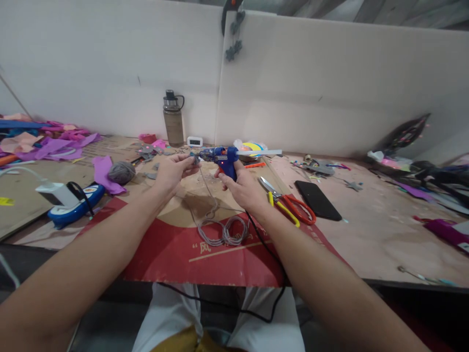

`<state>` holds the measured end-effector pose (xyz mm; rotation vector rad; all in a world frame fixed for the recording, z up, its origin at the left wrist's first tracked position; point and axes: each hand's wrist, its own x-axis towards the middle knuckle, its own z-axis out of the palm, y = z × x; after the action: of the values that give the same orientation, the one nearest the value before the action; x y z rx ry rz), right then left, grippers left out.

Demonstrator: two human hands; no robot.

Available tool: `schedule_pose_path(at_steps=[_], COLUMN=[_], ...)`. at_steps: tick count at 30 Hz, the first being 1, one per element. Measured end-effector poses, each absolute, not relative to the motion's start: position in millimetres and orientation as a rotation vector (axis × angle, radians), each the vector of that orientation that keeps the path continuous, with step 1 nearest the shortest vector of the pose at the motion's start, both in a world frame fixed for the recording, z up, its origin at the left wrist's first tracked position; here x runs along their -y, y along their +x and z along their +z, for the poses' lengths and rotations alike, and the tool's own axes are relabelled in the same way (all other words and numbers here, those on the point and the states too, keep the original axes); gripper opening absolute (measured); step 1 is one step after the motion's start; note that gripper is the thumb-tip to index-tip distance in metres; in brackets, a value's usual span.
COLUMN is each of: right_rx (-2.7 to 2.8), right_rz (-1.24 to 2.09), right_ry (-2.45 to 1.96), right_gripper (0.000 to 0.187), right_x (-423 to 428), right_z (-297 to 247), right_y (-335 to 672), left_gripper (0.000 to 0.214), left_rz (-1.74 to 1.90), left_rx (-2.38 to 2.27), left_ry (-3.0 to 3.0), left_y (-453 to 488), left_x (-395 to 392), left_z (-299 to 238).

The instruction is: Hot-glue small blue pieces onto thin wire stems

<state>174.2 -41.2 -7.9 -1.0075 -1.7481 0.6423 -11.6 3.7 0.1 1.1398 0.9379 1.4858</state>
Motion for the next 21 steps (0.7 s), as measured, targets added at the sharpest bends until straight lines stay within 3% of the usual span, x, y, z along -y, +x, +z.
schedule_pose_path(at_steps=[21], right_rx=[1.744], right_rz=[0.675], right_ry=[-1.016], right_gripper=[0.029], right_x=[40.0], right_z=[-7.7], right_y=[174.7], left_gripper=[0.006], left_rz=[1.473], left_rx=[-0.951], left_ry=[1.166], left_y=[-13.0], left_x=[-5.9], left_z=[-2.9])
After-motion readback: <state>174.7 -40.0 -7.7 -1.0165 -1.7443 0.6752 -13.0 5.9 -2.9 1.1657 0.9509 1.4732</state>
